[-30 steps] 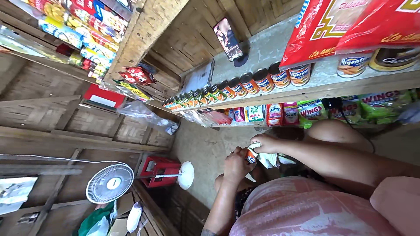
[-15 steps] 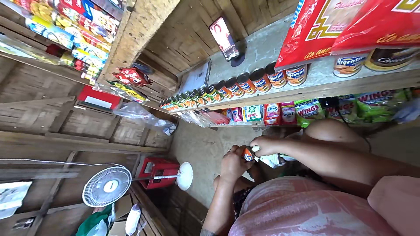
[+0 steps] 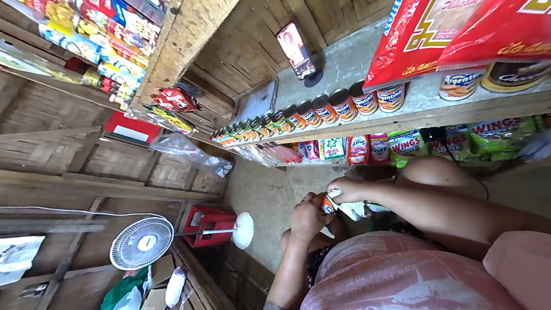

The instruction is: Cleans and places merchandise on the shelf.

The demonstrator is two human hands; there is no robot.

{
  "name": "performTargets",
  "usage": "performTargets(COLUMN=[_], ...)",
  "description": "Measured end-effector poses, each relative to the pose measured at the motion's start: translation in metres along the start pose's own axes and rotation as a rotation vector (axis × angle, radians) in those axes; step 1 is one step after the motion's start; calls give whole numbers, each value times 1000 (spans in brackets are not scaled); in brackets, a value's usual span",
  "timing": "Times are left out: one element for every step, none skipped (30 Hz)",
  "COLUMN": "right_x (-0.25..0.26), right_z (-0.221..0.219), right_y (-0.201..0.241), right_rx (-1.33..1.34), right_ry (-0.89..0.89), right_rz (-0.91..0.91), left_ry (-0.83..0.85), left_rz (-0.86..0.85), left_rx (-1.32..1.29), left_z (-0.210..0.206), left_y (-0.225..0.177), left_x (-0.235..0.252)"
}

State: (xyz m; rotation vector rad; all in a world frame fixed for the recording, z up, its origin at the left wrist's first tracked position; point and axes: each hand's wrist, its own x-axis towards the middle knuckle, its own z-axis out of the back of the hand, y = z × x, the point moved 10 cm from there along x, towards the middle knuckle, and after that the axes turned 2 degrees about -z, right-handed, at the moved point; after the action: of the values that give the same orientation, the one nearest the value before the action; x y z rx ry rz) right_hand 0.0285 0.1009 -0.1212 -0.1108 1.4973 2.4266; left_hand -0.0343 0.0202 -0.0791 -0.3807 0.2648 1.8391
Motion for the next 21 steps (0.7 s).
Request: performTargets(right_x=[0,0,0,1,1,1,1,1,1,1,1,1,0,-1,-2,-3,-4,-4,-4,-4,-4], right_z=[0,0,1,1,1,1,1,1,1,0,-1,-3,-4,-5,-6,-6,-7,-7,-6,-6,-6], right_y=[-1,-2,-4,-6,-7,-8,-9,-10,-11,-11,-11,-10,-8,-7,-4,-2,0,1,2,3,3], right_rx=[-8,-14,-23,-33,-42,-48,-52,-57,-63,-75,-90,-106,-119,-124,-122,-110,-94,-75,-55,-36,-19], right_ry=[0,0,-2,-8,-13,-16,-17,-15,-9,5,19,34,50,65,78,86,88,86,81,74,67], right_rz=[-8,-22,-40,-57,-67,-75,-82,-91,-97,-104,-105,-98,-88,-73,-58,-41,-23,-6,8,16,19], left_ry=[-5,-12,-24,-41,-52,-65,-77,-84,-89,-92,-91,-90,-92,-90,-80,-61,-44,-32,-26,-24,-22], left_rz=[-7,-17,-27,-37,-42,-48,-54,-58,-63,-66,-65,-62,-58,-51,-39,-23,-9,1,7,11,16], left_rx=[-3,-2,1,1,2,0,-8,-21,-33,-44,-51,-56,-58,-59,-58,-54,-50,-48,-48,-53,-56], left_z=[0,1,1,2,3,4,5,5,6,6,6,6,7,8,8,8,7,7,6,5,3], left_y=[-1,-3,-5,-7,-8,-9,-9,-9,-9,-8,-8,-6,-5,-3,-1,1,3,4,5,6,8], left_x=[-1,-1,-2,-3,-3,-3,-3,-3,-3,-2,-1,0,1,2,3,4,4,5,5,6,6])
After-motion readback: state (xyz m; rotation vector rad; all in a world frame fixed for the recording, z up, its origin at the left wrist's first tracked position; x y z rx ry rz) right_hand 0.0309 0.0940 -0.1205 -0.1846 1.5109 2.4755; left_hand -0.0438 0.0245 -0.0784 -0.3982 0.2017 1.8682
